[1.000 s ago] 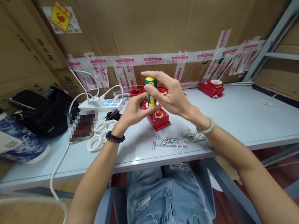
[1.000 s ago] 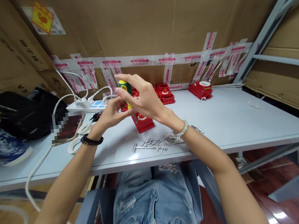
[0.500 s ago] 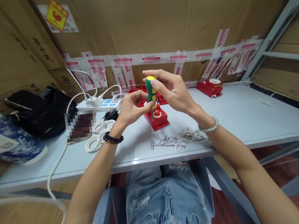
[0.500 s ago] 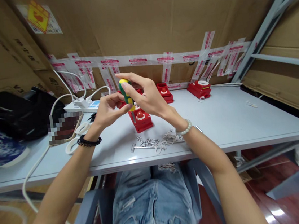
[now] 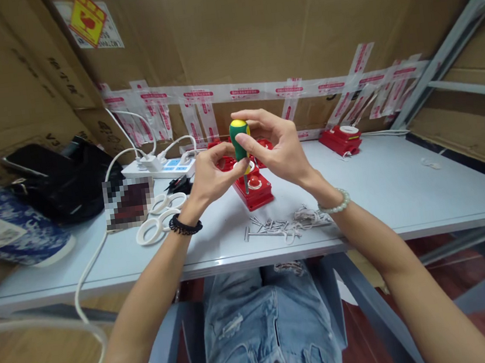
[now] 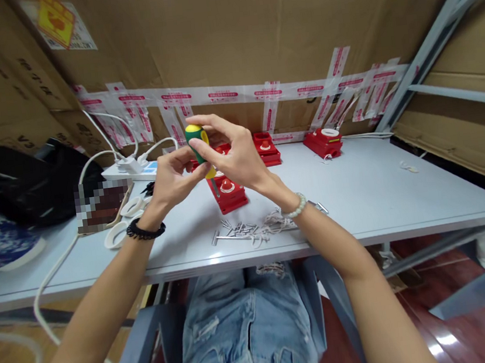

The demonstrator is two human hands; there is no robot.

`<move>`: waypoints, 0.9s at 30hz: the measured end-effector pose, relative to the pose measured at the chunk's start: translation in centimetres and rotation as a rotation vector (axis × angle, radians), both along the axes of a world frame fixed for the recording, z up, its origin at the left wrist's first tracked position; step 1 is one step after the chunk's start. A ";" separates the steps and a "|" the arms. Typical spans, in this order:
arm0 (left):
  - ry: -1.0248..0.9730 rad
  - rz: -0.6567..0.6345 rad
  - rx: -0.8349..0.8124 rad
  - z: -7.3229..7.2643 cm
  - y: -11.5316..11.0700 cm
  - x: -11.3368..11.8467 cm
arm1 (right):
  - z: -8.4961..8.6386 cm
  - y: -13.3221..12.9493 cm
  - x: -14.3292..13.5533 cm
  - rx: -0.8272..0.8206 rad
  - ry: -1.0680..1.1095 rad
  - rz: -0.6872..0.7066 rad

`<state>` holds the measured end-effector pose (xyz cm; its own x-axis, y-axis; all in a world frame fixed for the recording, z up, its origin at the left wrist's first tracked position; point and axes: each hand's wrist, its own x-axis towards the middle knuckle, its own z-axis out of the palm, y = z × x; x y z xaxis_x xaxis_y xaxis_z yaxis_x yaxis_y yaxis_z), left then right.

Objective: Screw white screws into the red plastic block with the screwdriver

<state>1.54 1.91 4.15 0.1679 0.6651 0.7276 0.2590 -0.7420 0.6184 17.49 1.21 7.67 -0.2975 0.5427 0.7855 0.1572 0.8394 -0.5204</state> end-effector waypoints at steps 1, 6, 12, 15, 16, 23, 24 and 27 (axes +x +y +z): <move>-0.015 0.019 0.019 0.0 0.0 0.1 | -0.1 0.0 -0.1 0.008 0.019 -0.035; -0.075 0.058 0.054 -0.1 -0.1 0.2 | -0.4 -0.1 -0.2 0.035 0.043 -0.090; 0.002 0.047 0.025 0.0 -0.4 0.1 | -0.1 -0.2 0.3 0.031 -0.039 0.027; -0.011 0.089 0.065 -0.1 -0.5 0.4 | 0.0 -0.2 -0.1 0.069 -0.020 -0.087; -0.025 0.101 0.078 -0.1 -0.4 0.4 | 0.0 -0.2 -0.2 0.079 -0.011 -0.117; -0.016 0.023 0.060 -0.3 -0.1 0.1 | 0.1 -0.2 0.6 0.033 -0.045 0.052; 0.003 0.006 0.061 -0.2 -0.2 0.1 | 0.1 -0.2 0.7 0.021 -0.049 0.067; 0.049 0.051 0.088 -0.1 -0.6 0.3 | 0.0 -0.1 0.5 0.035 -0.026 0.002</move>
